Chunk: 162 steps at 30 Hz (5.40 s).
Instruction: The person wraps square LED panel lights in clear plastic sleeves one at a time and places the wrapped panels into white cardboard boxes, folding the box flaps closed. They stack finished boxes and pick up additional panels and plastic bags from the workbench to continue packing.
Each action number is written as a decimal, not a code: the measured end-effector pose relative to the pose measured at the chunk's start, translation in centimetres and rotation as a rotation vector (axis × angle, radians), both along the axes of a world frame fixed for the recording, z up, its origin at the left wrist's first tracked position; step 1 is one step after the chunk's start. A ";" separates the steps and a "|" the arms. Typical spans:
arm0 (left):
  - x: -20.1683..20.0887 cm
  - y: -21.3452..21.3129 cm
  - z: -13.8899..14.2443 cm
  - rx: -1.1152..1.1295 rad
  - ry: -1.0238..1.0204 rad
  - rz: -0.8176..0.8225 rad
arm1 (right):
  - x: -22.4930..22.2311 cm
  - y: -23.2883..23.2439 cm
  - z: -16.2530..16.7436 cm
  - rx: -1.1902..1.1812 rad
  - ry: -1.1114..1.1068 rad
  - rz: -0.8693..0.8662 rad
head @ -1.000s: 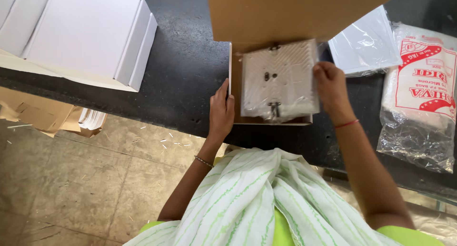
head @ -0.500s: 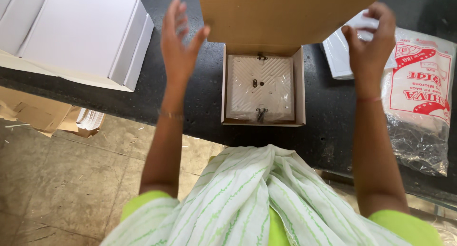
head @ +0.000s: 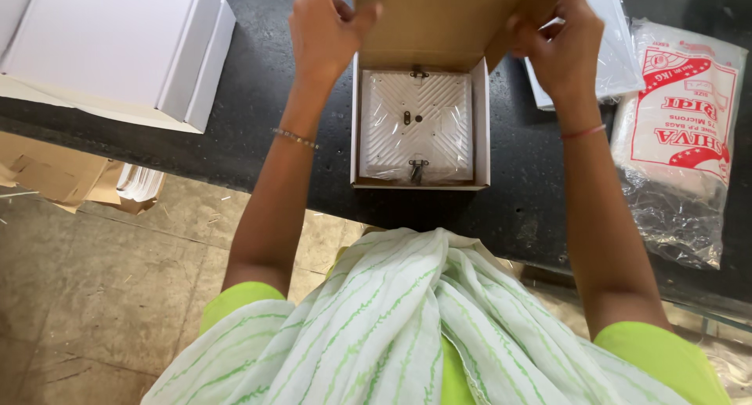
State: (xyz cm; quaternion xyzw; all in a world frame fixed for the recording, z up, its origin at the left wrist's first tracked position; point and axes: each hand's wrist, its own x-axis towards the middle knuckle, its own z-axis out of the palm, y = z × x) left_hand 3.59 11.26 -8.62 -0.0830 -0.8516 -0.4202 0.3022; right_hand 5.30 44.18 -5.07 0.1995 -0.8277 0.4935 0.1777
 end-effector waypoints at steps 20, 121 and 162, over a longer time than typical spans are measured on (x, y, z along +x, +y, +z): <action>16.0 -3.4 -4.2 -0.359 -0.678 -0.461 | 11.4 4.2 -6.5 0.536 -0.337 0.273; 12.0 -2.5 1.2 0.225 0.107 -0.272 | 4.0 2.2 -7.2 -0.762 -1.188 0.249; 3.2 -23.0 -4.4 -0.804 -0.214 0.735 | 10.4 -12.8 -11.0 -0.423 -1.292 0.455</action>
